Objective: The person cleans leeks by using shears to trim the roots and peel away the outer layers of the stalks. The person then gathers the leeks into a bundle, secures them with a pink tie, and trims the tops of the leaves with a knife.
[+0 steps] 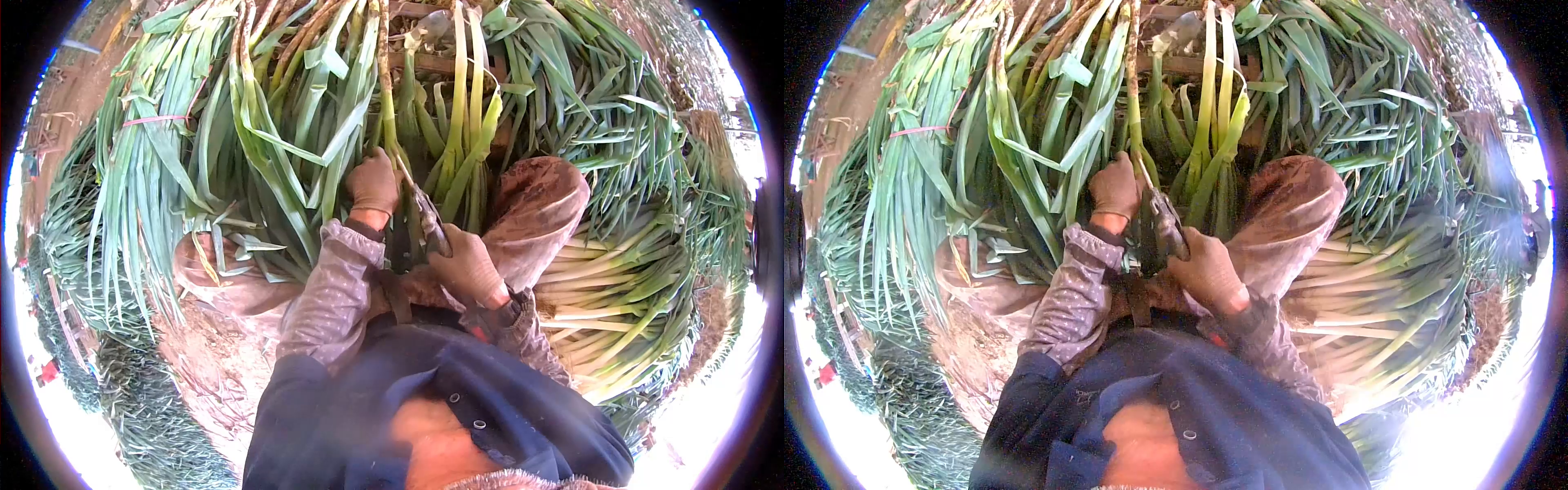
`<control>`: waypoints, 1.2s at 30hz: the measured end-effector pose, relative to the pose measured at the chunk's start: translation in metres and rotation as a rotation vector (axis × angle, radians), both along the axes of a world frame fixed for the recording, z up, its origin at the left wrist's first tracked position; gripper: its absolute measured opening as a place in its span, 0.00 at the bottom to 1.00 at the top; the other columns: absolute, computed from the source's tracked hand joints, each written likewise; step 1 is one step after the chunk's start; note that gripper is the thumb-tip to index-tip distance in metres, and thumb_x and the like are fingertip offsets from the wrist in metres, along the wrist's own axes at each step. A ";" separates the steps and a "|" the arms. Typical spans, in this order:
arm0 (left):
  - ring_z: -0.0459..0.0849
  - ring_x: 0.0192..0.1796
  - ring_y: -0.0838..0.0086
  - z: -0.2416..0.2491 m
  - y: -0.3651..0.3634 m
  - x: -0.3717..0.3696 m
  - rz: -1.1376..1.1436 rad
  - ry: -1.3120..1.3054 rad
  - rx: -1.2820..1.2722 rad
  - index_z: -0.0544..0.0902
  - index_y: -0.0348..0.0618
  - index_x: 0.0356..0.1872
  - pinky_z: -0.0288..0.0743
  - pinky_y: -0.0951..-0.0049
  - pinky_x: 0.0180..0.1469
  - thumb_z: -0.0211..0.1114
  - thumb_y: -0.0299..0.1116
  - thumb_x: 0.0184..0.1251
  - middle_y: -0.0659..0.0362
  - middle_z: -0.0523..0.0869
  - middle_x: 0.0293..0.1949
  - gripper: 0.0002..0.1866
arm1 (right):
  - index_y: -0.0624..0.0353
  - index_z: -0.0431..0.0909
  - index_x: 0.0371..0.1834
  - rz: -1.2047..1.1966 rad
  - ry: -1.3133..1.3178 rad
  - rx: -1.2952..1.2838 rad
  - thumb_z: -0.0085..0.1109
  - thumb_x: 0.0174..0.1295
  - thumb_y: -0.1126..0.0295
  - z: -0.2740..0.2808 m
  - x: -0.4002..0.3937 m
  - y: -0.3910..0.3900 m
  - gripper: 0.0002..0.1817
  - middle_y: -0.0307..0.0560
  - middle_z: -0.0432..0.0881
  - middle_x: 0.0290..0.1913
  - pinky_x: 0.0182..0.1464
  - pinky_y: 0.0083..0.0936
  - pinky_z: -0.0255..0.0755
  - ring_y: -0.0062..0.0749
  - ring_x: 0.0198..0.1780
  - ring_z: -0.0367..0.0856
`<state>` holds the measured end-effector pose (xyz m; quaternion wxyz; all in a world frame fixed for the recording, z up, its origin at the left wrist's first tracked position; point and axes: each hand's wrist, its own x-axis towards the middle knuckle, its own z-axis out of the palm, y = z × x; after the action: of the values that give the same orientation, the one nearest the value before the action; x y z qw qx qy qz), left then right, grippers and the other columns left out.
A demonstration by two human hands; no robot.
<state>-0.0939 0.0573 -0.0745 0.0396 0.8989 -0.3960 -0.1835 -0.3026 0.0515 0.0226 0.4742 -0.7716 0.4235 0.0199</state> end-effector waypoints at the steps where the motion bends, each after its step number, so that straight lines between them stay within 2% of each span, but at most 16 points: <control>1: 0.91 0.42 0.52 -0.002 -0.003 0.001 0.025 0.106 0.011 0.76 0.39 0.51 0.84 0.53 0.43 0.72 0.47 0.61 0.45 0.90 0.37 0.26 | 0.66 0.79 0.48 0.000 -0.028 0.021 0.63 0.55 0.65 -0.006 0.002 -0.004 0.20 0.68 0.84 0.39 0.49 0.47 0.77 0.65 0.46 0.83; 4: 0.90 0.45 0.49 -0.001 -0.007 0.004 0.090 0.190 -0.064 0.76 0.38 0.52 0.83 0.52 0.47 0.74 0.43 0.59 0.43 0.90 0.39 0.27 | 0.66 0.79 0.47 0.024 0.009 -0.004 0.63 0.54 0.65 -0.020 0.012 -0.014 0.19 0.68 0.84 0.38 0.49 0.48 0.77 0.65 0.46 0.83; 5: 0.89 0.46 0.47 0.001 -0.007 0.005 0.113 0.226 -0.067 0.74 0.37 0.52 0.82 0.54 0.49 0.76 0.41 0.57 0.42 0.89 0.39 0.28 | 0.66 0.79 0.43 -0.007 -0.027 -0.014 0.64 0.53 0.64 -0.023 0.013 -0.014 0.18 0.68 0.83 0.36 0.48 0.48 0.76 0.66 0.44 0.83; 13: 0.89 0.45 0.47 -0.002 -0.005 0.006 0.066 0.241 -0.137 0.75 0.37 0.51 0.81 0.53 0.49 0.74 0.39 0.57 0.42 0.88 0.37 0.25 | 0.65 0.78 0.36 -0.002 0.030 -0.072 0.64 0.53 0.62 -0.021 0.035 -0.043 0.16 0.68 0.82 0.34 0.46 0.48 0.74 0.67 0.43 0.81; 19: 0.88 0.44 0.45 0.008 -0.002 0.007 0.050 0.285 -0.236 0.78 0.37 0.44 0.81 0.51 0.49 0.76 0.37 0.54 0.41 0.88 0.37 0.22 | 0.66 0.79 0.35 0.032 -0.005 -0.120 0.63 0.54 0.63 -0.035 0.055 -0.069 0.15 0.69 0.82 0.34 0.47 0.49 0.74 0.67 0.44 0.81; 22: 0.87 0.46 0.44 0.010 -0.001 0.006 0.069 0.291 -0.249 0.78 0.38 0.43 0.80 0.50 0.50 0.77 0.36 0.51 0.42 0.88 0.37 0.22 | 0.69 0.78 0.38 0.032 -0.020 -0.200 0.62 0.53 0.65 -0.037 0.073 -0.088 0.16 0.66 0.80 0.30 0.44 0.43 0.74 0.61 0.37 0.81; 23: 0.87 0.46 0.44 0.008 -0.001 0.005 0.074 0.293 -0.262 0.78 0.38 0.43 0.80 0.50 0.51 0.77 0.36 0.51 0.41 0.88 0.38 0.22 | 0.69 0.77 0.35 0.038 -0.039 -0.208 0.62 0.54 0.63 -0.040 0.079 -0.095 0.16 0.68 0.80 0.31 0.44 0.46 0.74 0.65 0.39 0.81; 26: 0.86 0.47 0.42 0.005 0.000 0.005 0.078 0.318 -0.281 0.77 0.38 0.43 0.80 0.49 0.51 0.78 0.36 0.51 0.41 0.88 0.38 0.22 | 0.68 0.79 0.35 0.055 0.008 -0.247 0.62 0.54 0.60 -0.038 0.101 -0.115 0.18 0.71 0.82 0.37 0.50 0.48 0.75 0.67 0.45 0.81; 32: 0.86 0.44 0.42 0.010 0.002 0.002 0.066 0.317 -0.330 0.76 0.39 0.44 0.80 0.48 0.48 0.77 0.34 0.50 0.41 0.87 0.36 0.23 | 0.70 0.81 0.37 0.029 0.029 -0.237 0.61 0.53 0.59 -0.044 0.137 -0.152 0.21 0.71 0.83 0.37 0.51 0.46 0.76 0.65 0.45 0.83; 34: 0.86 0.44 0.41 0.002 0.003 0.001 0.059 0.321 -0.340 0.76 0.39 0.49 0.79 0.48 0.47 0.78 0.36 0.50 0.42 0.87 0.37 0.26 | 0.71 0.81 0.37 0.012 0.015 -0.191 0.62 0.52 0.59 -0.044 0.146 -0.165 0.21 0.72 0.83 0.37 0.50 0.46 0.76 0.66 0.45 0.83; 35: 0.85 0.44 0.41 -0.002 0.003 0.001 0.055 0.323 -0.346 0.76 0.39 0.51 0.79 0.49 0.46 0.79 0.37 0.51 0.43 0.87 0.38 0.28 | 0.70 0.82 0.38 0.031 0.007 -0.245 0.62 0.52 0.59 -0.054 0.151 -0.173 0.21 0.72 0.83 0.37 0.50 0.45 0.77 0.66 0.45 0.83; 36: 0.86 0.44 0.42 -0.001 0.004 0.000 0.048 0.323 -0.374 0.76 0.40 0.49 0.79 0.49 0.46 0.78 0.36 0.51 0.43 0.87 0.37 0.26 | 0.70 0.83 0.38 0.016 -0.005 -0.235 0.62 0.52 0.58 -0.054 0.155 -0.179 0.22 0.72 0.83 0.38 0.51 0.44 0.77 0.66 0.45 0.83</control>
<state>-0.0935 0.0612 -0.0754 0.2725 0.8441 -0.3899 -0.2474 -0.1479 -0.1274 -0.0317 0.3812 -0.8254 0.4154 -0.0281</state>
